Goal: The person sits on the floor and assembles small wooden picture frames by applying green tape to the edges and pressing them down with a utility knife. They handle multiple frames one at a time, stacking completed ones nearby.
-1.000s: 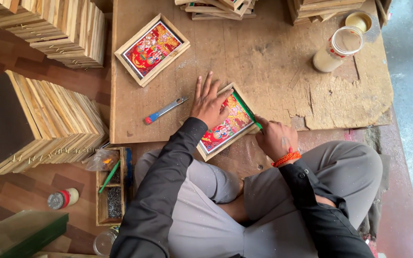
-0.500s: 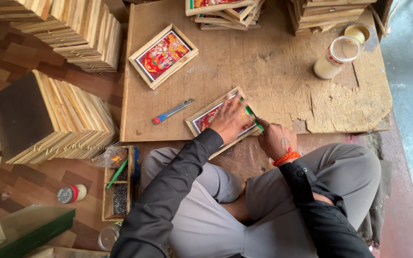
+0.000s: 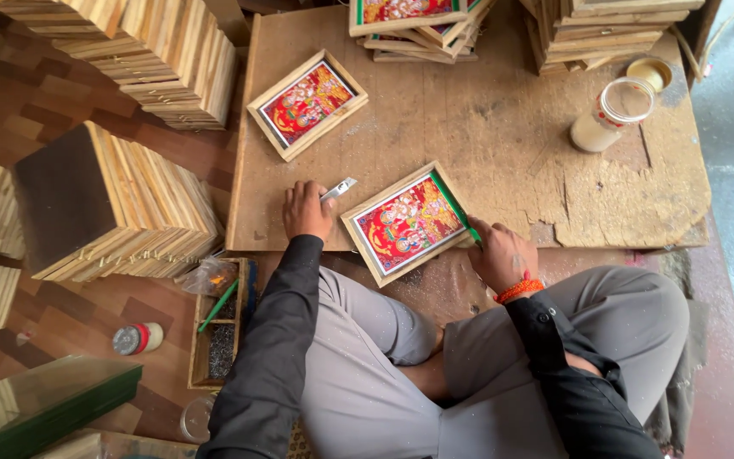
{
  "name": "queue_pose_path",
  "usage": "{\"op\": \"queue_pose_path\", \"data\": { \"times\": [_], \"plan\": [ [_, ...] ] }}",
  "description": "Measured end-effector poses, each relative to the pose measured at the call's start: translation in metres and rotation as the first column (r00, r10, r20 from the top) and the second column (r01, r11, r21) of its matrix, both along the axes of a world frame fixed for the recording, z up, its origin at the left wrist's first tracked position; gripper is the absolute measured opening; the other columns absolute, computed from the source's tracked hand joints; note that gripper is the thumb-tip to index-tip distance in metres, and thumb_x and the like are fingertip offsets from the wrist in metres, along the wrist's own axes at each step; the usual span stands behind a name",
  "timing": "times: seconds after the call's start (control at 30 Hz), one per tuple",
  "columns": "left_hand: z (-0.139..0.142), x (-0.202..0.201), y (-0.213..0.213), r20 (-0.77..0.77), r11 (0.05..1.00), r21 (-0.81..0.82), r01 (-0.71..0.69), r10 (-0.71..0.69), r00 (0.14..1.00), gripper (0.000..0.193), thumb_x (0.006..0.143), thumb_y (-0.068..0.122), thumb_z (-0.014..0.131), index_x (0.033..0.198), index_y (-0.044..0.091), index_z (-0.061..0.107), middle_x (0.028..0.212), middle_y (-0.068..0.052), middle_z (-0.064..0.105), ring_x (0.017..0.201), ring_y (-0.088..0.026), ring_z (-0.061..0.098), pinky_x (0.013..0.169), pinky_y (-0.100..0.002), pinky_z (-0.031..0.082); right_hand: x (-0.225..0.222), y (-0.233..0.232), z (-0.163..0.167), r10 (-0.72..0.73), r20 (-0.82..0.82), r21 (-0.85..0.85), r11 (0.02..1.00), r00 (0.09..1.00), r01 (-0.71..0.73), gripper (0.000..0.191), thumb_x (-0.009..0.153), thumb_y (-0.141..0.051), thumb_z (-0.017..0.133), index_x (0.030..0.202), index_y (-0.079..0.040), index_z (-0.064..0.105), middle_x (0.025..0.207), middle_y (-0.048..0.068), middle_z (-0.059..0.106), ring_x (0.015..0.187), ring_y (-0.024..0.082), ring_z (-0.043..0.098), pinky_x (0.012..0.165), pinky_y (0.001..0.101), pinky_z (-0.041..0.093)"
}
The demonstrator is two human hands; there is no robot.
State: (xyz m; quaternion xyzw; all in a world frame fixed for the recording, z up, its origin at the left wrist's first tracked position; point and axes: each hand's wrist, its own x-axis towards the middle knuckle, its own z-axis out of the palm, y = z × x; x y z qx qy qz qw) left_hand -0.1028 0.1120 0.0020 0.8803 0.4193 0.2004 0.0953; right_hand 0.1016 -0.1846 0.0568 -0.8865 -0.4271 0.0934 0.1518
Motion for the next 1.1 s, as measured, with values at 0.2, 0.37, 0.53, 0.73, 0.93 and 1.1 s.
{"op": "queue_pose_path", "data": {
  "times": [0.2, 0.37, 0.53, 0.73, 0.93, 1.1],
  "plan": [
    [0.025, 0.030, -0.051, 0.283, 0.905, 0.168, 0.391, -0.424, 0.860, 0.026, 0.085, -0.003, 0.067, 0.106, 0.013, 0.067, 0.104, -0.007, 0.064, 0.101, -0.032, 0.064, 0.083, -0.045, 0.052, 0.003, 0.000, -0.002, 0.001, -0.010, 0.011, 1.000, 1.000, -0.001, 0.056, 0.081, -0.024, 0.066, 0.137, -0.026, 0.065, 0.092, 0.010, 0.071, 0.087, 0.032, 0.071, 0.072, 0.0449, 0.056],
    [0.028, 0.065, -0.126, 0.248, 0.824, -0.102, 0.558, -0.522, 0.816, 0.026, 0.087, 0.003, 0.070, 0.110, 0.013, 0.075, 0.100, -0.007, 0.066, 0.097, -0.029, 0.066, 0.082, -0.042, 0.054, 0.004, 0.001, 0.000, 0.007, -0.061, 0.012, 1.000, 0.998, -0.006, 0.061, 0.079, -0.022, 0.066, 0.139, -0.026, 0.063, 0.091, 0.012, 0.072, 0.084, 0.033, 0.071, 0.071, 0.0458, 0.056],
    [0.020, 0.074, -0.141, 0.209, 0.797, -0.316, 0.515, -0.470, 0.857, 0.032, 0.087, 0.001, 0.067, 0.114, 0.015, 0.076, 0.099, -0.008, 0.065, 0.098, -0.028, 0.067, 0.086, -0.041, 0.055, 0.003, 0.000, -0.001, 0.010, -0.102, 0.041, 0.999, 0.995, -0.006, 0.065, 0.076, -0.023, 0.067, 0.140, -0.026, 0.063, 0.083, 0.015, 0.071, 0.079, 0.036, 0.071, 0.069, 0.0469, 0.055],
    [0.017, 0.080, -0.142, 0.252, 0.803, -0.291, 0.520, -0.460, 0.851, 0.030, 0.084, 0.003, 0.070, 0.111, 0.014, 0.077, 0.107, -0.011, 0.066, 0.102, -0.033, 0.066, 0.086, -0.044, 0.053, 0.009, 0.000, -0.001, 0.049, -0.146, 0.047, 0.998, 0.988, -0.042, 0.064, 0.076, -0.026, 0.070, 0.139, -0.025, 0.063, 0.076, 0.015, 0.071, 0.077, 0.037, 0.071, 0.069, 0.0473, 0.056],
    [0.017, 0.083, -0.134, 0.220, 0.781, -0.412, 0.469, -0.414, 0.883, 0.023, 0.089, 0.008, 0.068, 0.111, 0.013, 0.075, 0.106, -0.004, 0.068, 0.096, -0.025, 0.069, 0.082, -0.039, 0.055, 0.013, -0.001, 0.003, 0.047, -0.208, 0.005, 0.999, 0.977, -0.047, 0.072, 0.073, -0.024, 0.068, 0.144, -0.028, 0.059, 0.078, 0.014, 0.073, 0.075, 0.035, 0.072, 0.067, 0.0463, 0.057],
    [0.019, 0.073, -0.098, 0.152, 0.894, -0.034, 0.446, -0.436, 0.887, 0.021, 0.084, 0.011, 0.069, 0.105, 0.014, 0.073, 0.110, -0.003, 0.066, 0.102, -0.024, 0.066, 0.091, -0.045, 0.054, 0.014, -0.003, -0.001, 0.014, -0.231, -0.019, 1.000, 0.973, -0.019, 0.072, 0.075, -0.024, 0.067, 0.145, -0.029, 0.058, 0.077, 0.013, 0.074, 0.073, 0.034, 0.073, 0.066, 0.0446, 0.057]
  ]
}}
